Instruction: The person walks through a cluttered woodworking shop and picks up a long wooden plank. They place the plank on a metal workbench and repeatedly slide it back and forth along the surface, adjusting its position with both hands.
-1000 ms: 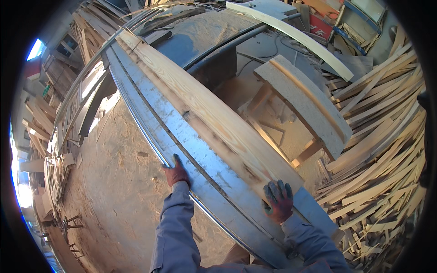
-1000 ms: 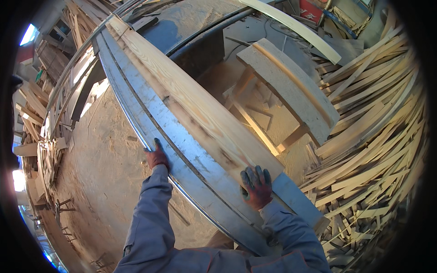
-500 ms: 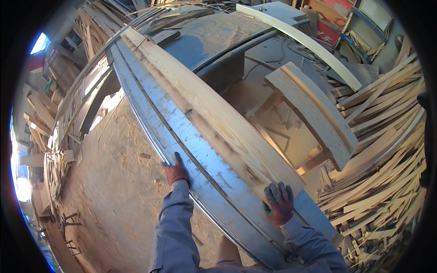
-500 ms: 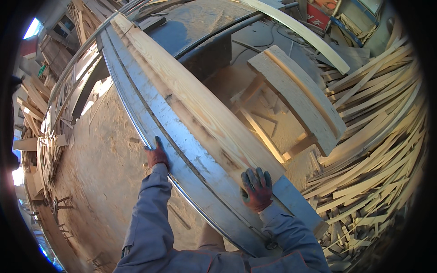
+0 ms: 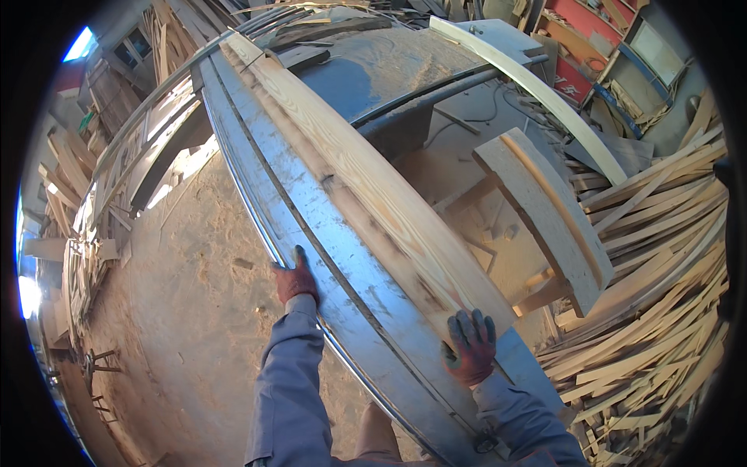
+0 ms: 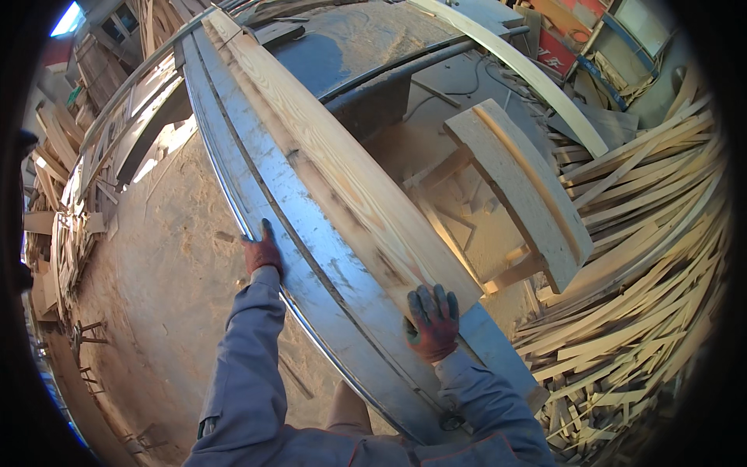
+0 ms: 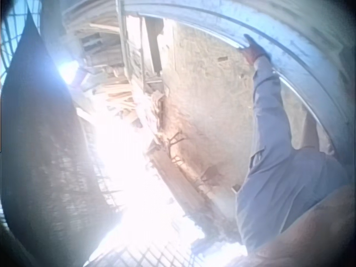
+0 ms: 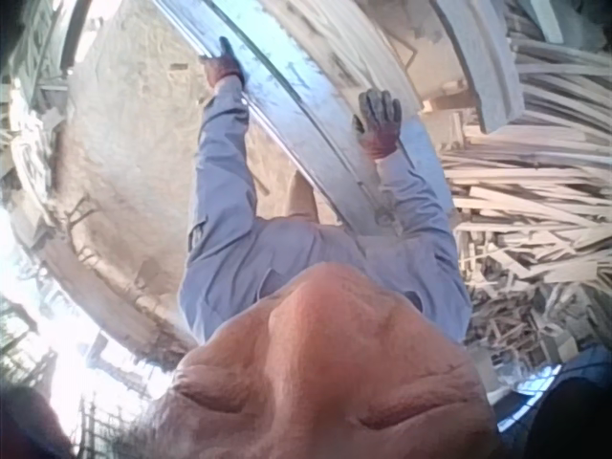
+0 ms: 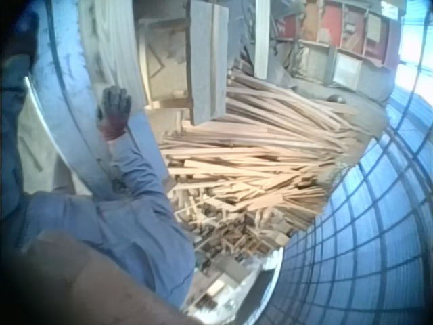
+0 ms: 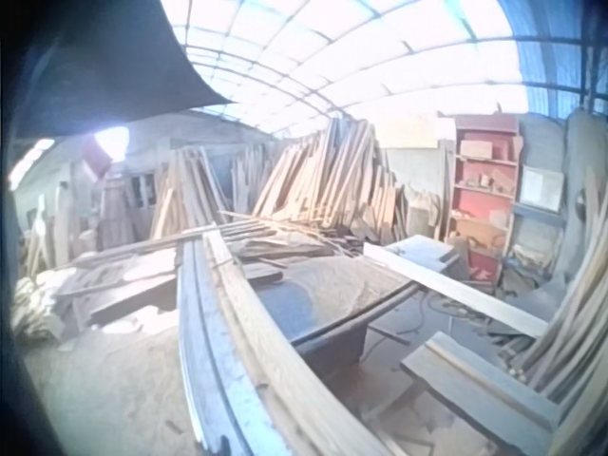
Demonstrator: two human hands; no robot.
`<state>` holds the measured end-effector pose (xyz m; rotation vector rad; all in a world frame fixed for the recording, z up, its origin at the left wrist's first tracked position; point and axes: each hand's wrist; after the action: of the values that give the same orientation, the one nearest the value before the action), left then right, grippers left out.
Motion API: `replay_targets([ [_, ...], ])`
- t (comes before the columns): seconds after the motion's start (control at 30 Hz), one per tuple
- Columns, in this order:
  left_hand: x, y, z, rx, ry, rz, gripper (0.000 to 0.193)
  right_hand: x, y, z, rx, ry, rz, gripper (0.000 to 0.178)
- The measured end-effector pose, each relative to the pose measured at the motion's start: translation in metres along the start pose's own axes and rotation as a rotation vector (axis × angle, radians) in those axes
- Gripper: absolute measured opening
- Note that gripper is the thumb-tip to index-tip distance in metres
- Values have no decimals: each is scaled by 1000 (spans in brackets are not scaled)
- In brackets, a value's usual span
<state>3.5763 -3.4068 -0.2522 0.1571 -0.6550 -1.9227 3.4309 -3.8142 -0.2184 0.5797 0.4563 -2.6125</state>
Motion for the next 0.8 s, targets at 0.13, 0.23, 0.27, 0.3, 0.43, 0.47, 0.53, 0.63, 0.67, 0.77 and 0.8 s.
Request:
replay_targets([
  [0.13, -23, 7, 2, 3, 16, -16, 103, -20, -12, -3, -12, -10, -14, 57],
  [0.23, -40, 14, 4, -24, 22, -1, 105, -36, -19, -6, -15, -5, -13, 58],
  [0.27, -44, 16, 5, -24, 21, -1, 106, -40, -21, -6, -27, 3, -20, 58],
  [0.3, -47, 18, 5, -39, 10, 8, 107, -43, -22, -8, -11, 2, -9, 58],
  [0.43, -59, 29, 8, -72, 20, 13, 110, -61, -25, -14, 3, 2, -8, 58],
  [0.47, -60, 31, 7, -88, 30, 15, 110, -64, -24, -15, 5, 7, -6, 57],
  [0.53, -61, 34, 5, -116, 12, 30, 110, -68, -23, -17, 14, -6, -10, 56],
  [0.63, -63, 37, 3, -72, 21, 23, 110, -71, -21, -20, 22, -18, -12, 55],
  [0.67, -63, 38, 2, -91, 16, 39, 110, -71, -21, -21, 23, -21, -12, 55],
  [0.77, -61, 37, 1, -80, -3, 46, 113, -70, -19, -25, 26, -42, -9, 58],
  [0.8, -61, 38, 1, -94, -29, 70, 115, -69, -19, -26, 31, -53, -1, 60],
])
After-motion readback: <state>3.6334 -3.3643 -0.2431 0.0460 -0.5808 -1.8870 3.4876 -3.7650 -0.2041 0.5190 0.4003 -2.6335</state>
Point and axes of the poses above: each hand's wrist, its own x-axis away from the middle knuckle, its own z-axis out of the back of the hand, y = z × x, and after that the axes turned 3 degrees about -x, right-handed
